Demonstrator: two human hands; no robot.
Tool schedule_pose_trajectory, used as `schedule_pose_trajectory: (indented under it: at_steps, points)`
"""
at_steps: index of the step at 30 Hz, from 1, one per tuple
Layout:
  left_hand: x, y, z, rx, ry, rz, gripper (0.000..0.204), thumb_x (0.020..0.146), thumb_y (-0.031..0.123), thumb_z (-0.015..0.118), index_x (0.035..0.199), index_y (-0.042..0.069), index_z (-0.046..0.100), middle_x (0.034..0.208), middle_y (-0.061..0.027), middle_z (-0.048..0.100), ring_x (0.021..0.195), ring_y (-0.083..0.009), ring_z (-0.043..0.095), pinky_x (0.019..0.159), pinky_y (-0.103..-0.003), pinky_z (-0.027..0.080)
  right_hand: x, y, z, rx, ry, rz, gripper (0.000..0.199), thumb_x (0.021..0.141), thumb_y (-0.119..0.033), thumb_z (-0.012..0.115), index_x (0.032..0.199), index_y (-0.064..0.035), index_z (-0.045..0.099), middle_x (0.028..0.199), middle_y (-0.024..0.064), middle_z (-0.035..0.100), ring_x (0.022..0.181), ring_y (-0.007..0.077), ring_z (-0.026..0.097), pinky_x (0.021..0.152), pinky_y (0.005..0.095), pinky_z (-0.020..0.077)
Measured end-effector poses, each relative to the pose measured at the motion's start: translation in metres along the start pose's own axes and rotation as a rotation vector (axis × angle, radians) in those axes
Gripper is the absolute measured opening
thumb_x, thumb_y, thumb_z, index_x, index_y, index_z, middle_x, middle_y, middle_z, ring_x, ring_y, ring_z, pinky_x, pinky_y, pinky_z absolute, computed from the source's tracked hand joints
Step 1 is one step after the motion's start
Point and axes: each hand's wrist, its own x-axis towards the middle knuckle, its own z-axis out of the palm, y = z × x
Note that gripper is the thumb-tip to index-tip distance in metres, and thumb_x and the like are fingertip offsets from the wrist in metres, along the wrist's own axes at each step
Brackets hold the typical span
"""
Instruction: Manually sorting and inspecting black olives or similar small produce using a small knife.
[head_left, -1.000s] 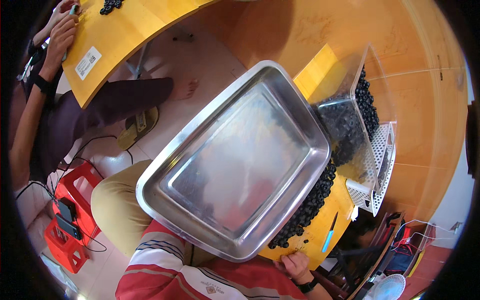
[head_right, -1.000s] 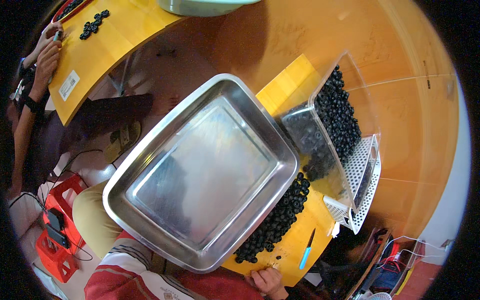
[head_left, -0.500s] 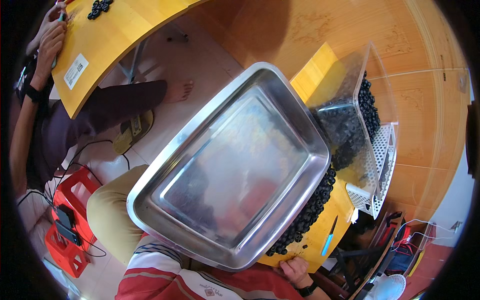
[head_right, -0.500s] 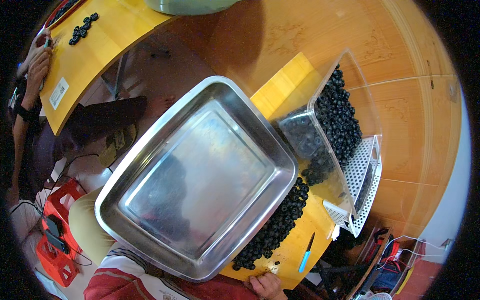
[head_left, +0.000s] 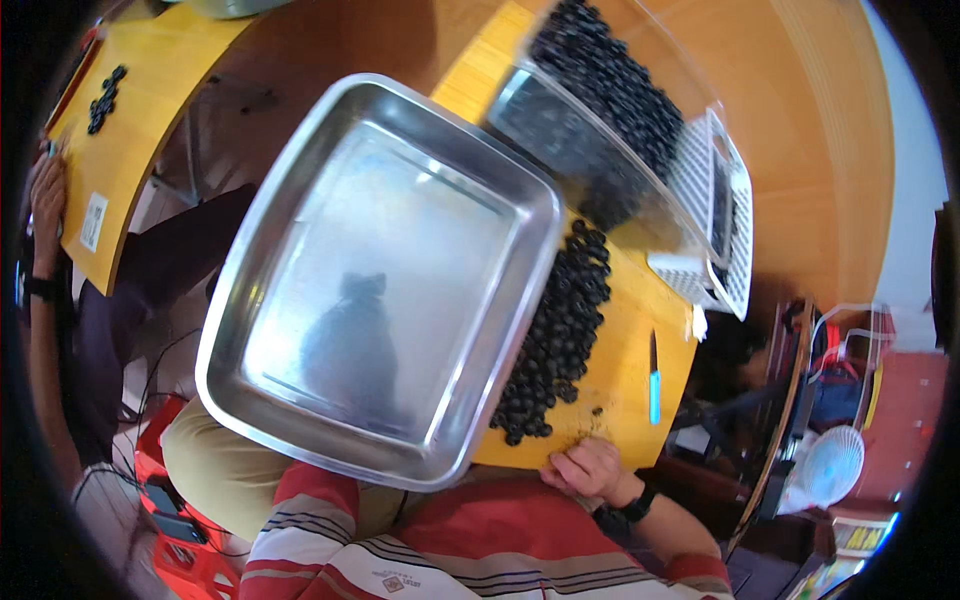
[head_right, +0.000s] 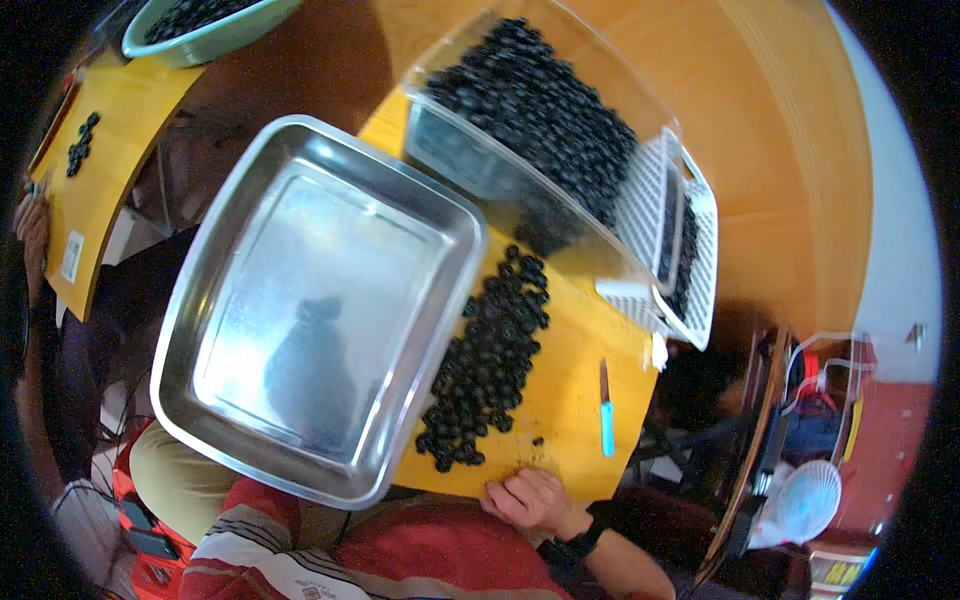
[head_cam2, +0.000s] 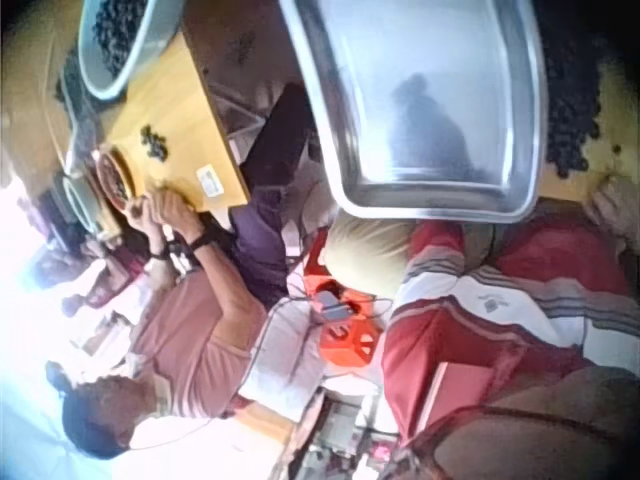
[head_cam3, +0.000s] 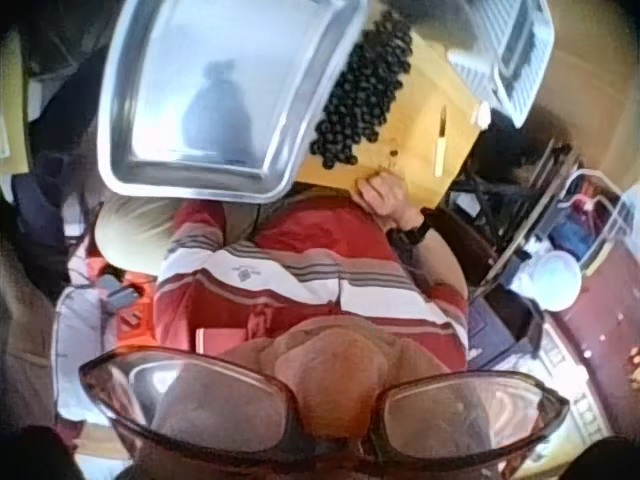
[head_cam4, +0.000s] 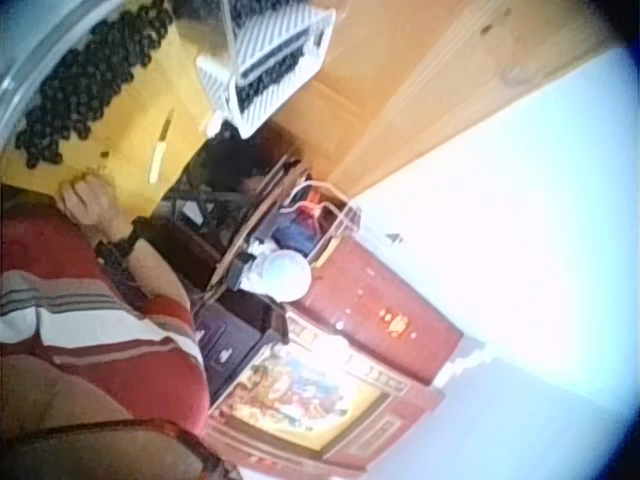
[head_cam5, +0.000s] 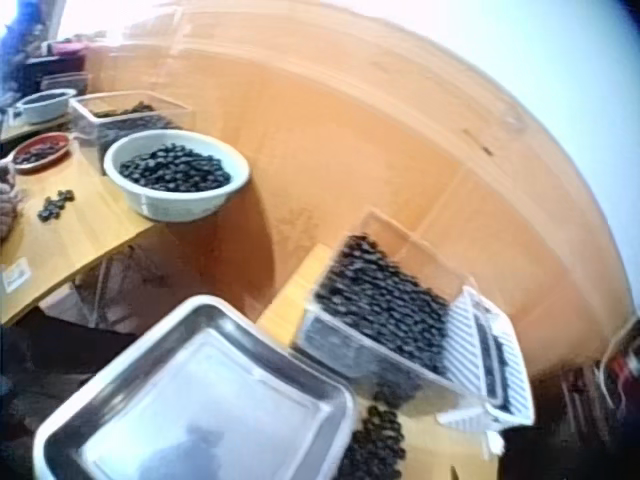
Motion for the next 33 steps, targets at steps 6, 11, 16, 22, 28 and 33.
schedule_pose_trajectory:
  at_steps: [6,11,16,22,28,33]
  points:
    - [-0.026,0.019,0.02,0.064,-0.118,0.099,0.038,0.097,0.028,0.062,0.129,0.007,0.062,0.128,-0.017,0.065,0.12,-0.0375,0.059,0.101,-0.047,0.048,-0.005,0.0,0.001,-0.043,0.072,-0.031,0.025,0.078,-0.018,0.08,0.097,-0.0109,0.065,0.071,0.0001,0.043,0.057,0.0157,0.052,0.05,0.028,0.0447]
    - [-0.048,0.027,0.012,0.141,-0.158,0.147,0.039,0.098,0.028,0.062,0.13,0.007,0.062,0.129,-0.0168,0.065,0.121,-0.0372,0.058,0.102,-0.046,0.048,-0.006,-0.004,-0.003,-0.063,0.121,-0.054,0.026,0.079,-0.017,0.079,0.099,-0.0098,0.064,0.071,0.0003,0.043,0.059,0.0154,0.051,0.05,0.0281,0.0446]
    - [-0.068,0.037,-0.006,0.223,-0.167,0.183,0.039,0.098,0.028,0.062,0.131,0.007,0.062,0.129,-0.0167,0.064,0.122,-0.0369,0.058,0.102,-0.046,0.048,-0.013,-0.006,-0.002,-0.068,0.155,-0.07,0.024,0.081,-0.017,0.077,0.099,-0.0097,0.063,0.072,0.0004,0.043,0.06,0.0156,0.052,0.052,0.0283,0.0452]
    - [-0.097,0.046,-0.021,0.31,-0.189,0.216,0.039,0.098,0.028,0.061,0.132,0.007,0.061,0.13,-0.0165,0.064,0.123,-0.0365,0.058,0.103,-0.046,0.048,-0.022,-0.003,0.0,-0.005,0.249,-0.085,0.023,0.08,-0.018,0.078,0.097,-0.0099,0.063,0.071,0.002,0.046,0.062,0.0173,0.054,0.055,0.0306,0.0466]
    - [-0.137,0.046,-0.028,0.383,-0.215,0.234,0.04,0.099,0.028,0.061,0.133,0.007,0.06,0.131,-0.0163,0.064,0.123,-0.0362,0.057,0.104,-0.046,0.048,-0.042,0.027,-0.013,-0.159,0.519,0.072,0.022,0.077,-0.016,0.08,0.092,-0.0107,0.065,0.08,0.0053,0.057,0.068,0.0245,0.059,0.06,0.0365,0.0489]
    - [-0.166,0.076,-0.024,0.199,-0.264,0.2,0.035,0.095,0.011,0.067,0.13,0.007,0.062,0.128,-0.0114,0.065,0.115,-0.0271,0.062,0.097,-0.04,0.052,-0.049,0.052,-0.04,-0.338,0.592,0.39,0.028,0.077,-0.016,0.08,0.1,-0.0095,0.066,0.093,0.0077,0.061,0.081,0.0291,0.061,0.071,0.0414,0.0505]
